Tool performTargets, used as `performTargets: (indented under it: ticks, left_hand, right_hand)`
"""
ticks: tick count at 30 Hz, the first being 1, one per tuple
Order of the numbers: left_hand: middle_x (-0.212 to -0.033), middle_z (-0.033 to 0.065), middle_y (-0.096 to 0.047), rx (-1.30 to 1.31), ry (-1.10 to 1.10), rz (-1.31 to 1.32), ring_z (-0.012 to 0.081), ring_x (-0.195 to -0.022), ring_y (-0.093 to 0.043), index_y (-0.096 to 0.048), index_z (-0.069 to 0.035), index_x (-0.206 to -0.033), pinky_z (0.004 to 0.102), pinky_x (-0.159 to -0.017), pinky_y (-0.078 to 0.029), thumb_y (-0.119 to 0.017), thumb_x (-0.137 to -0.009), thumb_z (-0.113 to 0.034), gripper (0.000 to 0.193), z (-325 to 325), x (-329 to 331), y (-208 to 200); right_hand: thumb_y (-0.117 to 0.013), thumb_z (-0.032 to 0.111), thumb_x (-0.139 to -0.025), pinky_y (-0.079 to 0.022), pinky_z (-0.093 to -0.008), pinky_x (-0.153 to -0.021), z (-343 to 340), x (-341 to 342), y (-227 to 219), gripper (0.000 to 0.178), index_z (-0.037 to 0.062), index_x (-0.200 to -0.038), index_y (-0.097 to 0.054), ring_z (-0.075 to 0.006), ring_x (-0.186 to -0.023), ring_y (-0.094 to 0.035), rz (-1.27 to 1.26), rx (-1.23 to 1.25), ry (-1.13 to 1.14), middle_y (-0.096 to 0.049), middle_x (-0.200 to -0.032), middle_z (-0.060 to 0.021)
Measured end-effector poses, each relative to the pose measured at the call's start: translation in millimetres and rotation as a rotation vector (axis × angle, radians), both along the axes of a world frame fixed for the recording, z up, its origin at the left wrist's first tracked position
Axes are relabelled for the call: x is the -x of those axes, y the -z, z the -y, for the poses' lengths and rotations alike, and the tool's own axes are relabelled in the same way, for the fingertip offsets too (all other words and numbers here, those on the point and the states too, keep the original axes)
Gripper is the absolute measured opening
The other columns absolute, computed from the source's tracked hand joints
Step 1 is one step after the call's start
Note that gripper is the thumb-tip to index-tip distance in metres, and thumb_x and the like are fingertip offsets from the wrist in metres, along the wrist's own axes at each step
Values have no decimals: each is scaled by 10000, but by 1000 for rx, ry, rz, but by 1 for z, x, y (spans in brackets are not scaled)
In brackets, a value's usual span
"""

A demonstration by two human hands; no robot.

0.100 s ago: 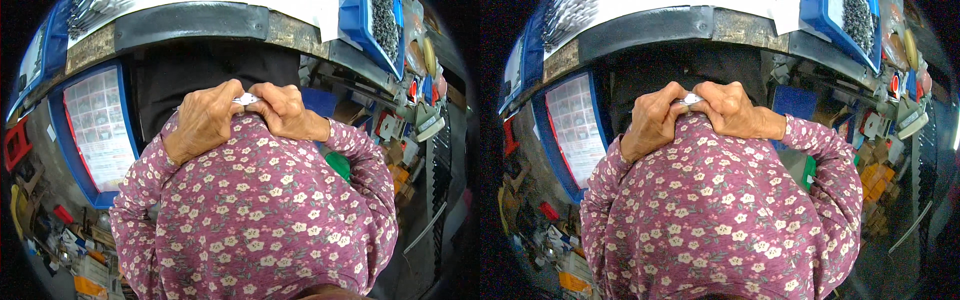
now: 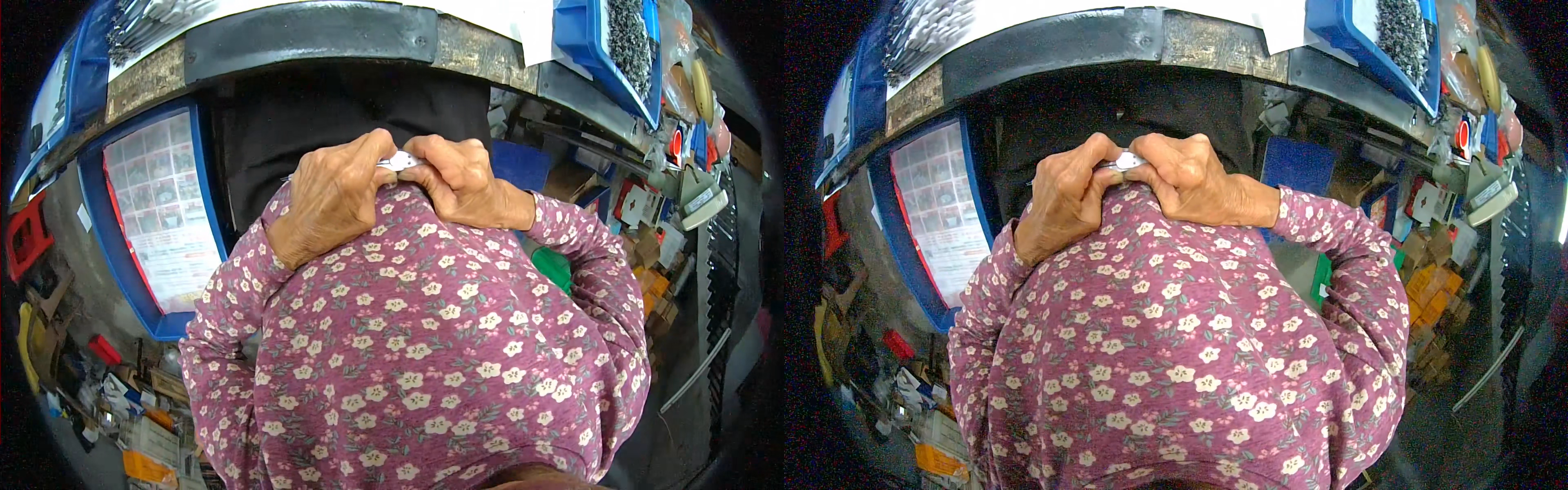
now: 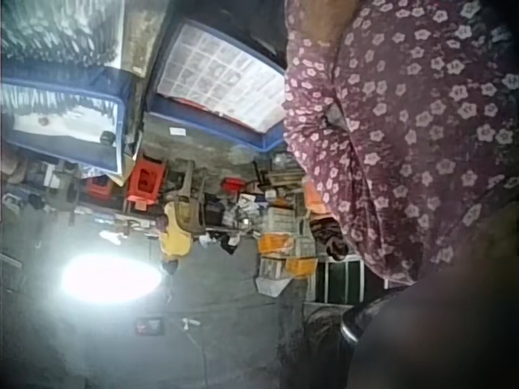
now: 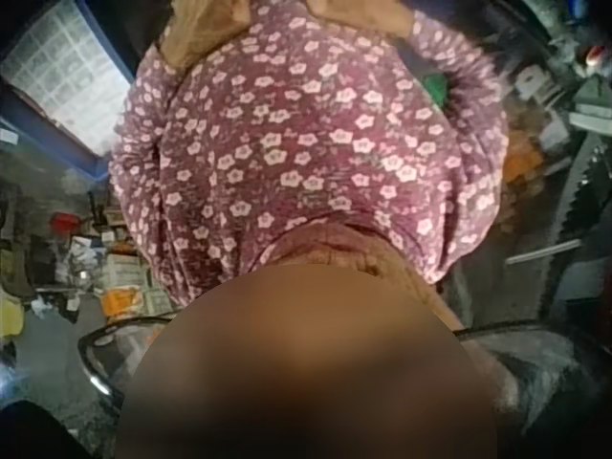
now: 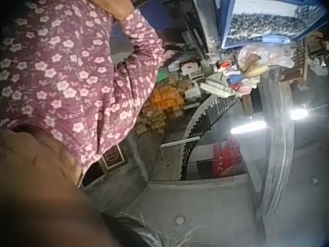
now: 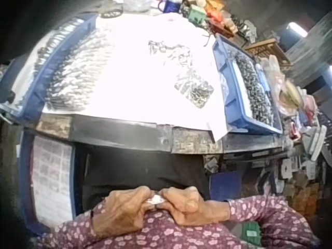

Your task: Assembling small hardware components by inserting metal pins into plastic fittings.

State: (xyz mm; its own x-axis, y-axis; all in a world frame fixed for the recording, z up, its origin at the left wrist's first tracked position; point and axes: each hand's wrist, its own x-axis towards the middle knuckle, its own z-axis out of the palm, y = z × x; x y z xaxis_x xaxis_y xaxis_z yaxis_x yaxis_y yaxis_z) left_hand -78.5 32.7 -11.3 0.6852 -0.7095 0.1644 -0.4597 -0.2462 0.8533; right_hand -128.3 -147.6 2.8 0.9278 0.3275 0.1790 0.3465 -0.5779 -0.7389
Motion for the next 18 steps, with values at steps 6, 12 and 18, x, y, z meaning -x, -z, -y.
performTargets:
  ticks: [6, 12, 18]
  left_hand:
    - [-680, 119, -547, 0, 123, -28, 294, -574, -559, -465, -38, -797, 350, -486, -415, -603, -743, -66, 151, -1, 1, 4]
    - [-671, 97, -506, 31, 80, 59, 270, -617, -558, -453, -41, -798, 346, -494, -415, -590, -749, -71, 149, 1, -2, 6]
    - [-703, 117, -531, -33, 78, 38, 287, -633, -569, -496, -25, -822, 352, -524, -433, -585, -753, -54, 116, 1, -4, 4]
  right_hand:
    - [-569, 7, -756, -469, -354, -484, 5, -3, -4, 143, -53, -882, -535, -313, -575, -579, -144, -124, -201, -545, -666, -161]
    - [-625, 43, -757, -437, -330, -462, 1, 5, 0, 173, -39, -884, -540, -300, -555, -587, -73, -65, -12, -585, -699, -158]
    - [-607, 85, -797, -450, -328, -484, 3, 6, 9, 204, -42, -938, -531, -285, -585, -592, -94, -79, -18, -591, -781, -159]
